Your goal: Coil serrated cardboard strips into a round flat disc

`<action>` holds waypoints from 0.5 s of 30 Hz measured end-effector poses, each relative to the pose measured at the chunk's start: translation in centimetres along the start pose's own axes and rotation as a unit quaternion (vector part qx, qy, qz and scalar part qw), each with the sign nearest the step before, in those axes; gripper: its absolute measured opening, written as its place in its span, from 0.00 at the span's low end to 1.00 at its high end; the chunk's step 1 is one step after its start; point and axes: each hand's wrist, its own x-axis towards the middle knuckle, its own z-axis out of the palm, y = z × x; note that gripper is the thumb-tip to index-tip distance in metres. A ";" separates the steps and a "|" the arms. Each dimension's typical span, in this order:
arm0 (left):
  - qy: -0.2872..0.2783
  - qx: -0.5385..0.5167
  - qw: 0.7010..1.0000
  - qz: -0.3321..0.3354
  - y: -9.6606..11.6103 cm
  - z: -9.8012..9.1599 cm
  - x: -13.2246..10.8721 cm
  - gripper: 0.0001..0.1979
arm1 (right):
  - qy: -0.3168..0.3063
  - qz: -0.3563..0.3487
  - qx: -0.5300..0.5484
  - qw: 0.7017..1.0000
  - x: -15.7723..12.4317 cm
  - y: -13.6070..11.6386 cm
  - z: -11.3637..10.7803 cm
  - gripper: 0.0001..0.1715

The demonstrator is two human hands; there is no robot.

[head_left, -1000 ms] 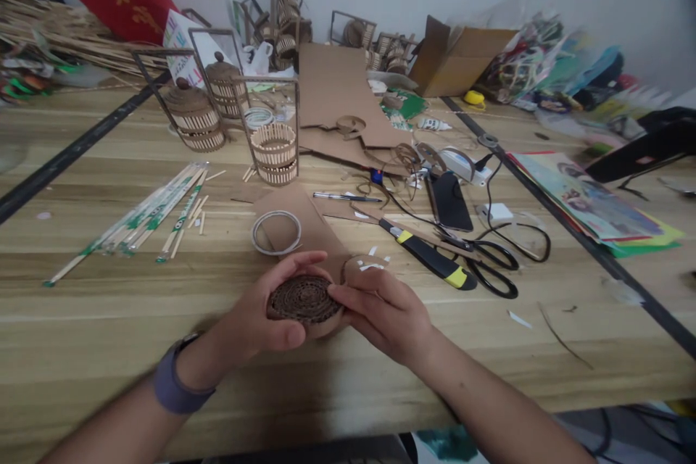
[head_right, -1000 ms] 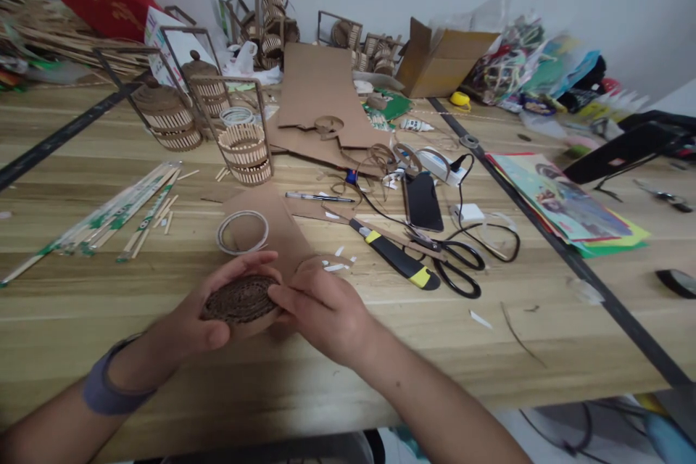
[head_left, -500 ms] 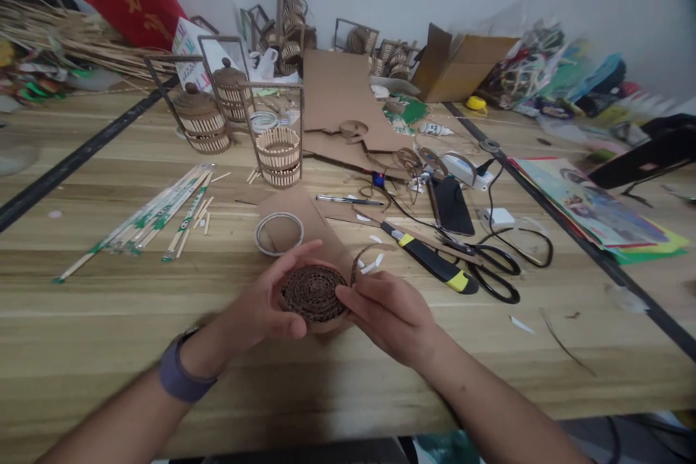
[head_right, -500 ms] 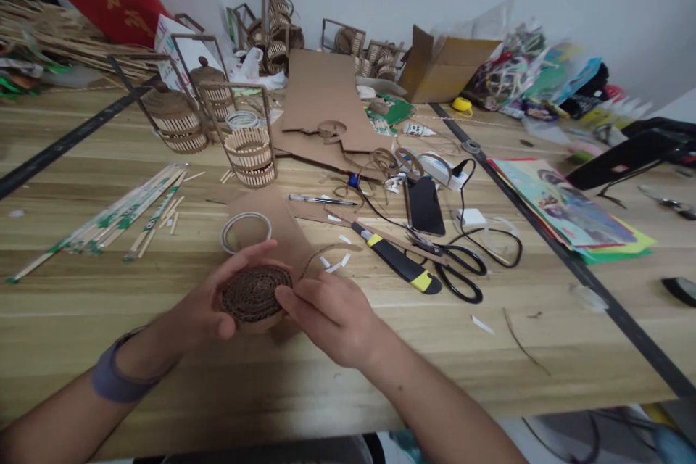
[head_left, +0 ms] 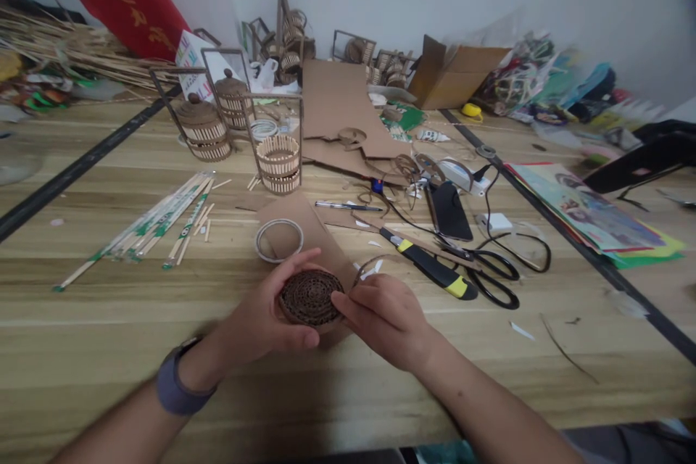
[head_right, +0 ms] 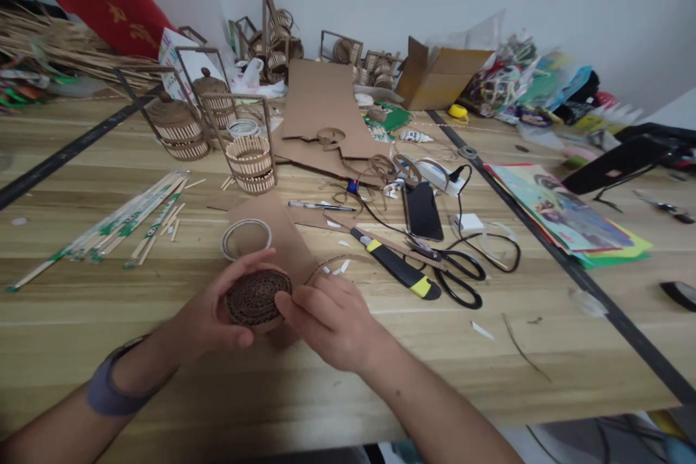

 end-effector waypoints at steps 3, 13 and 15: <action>-0.018 0.012 1.000 0.003 -0.1 -0.4 0.0 0.47 | 0.028 -0.017 0.001 0.999 0.1 -0.2 0.2 0.05; -0.123 -0.089 0.988 0.010 0.0 -0.5 0.0 0.42 | -0.059 0.100 0.142 0.983 -0.9 -1.5 0.6 0.12; -0.120 -0.093 0.988 0.007 0.2 -0.5 -0.2 0.43 | -0.066 0.149 0.182 0.970 -0.9 -1.8 0.9 0.14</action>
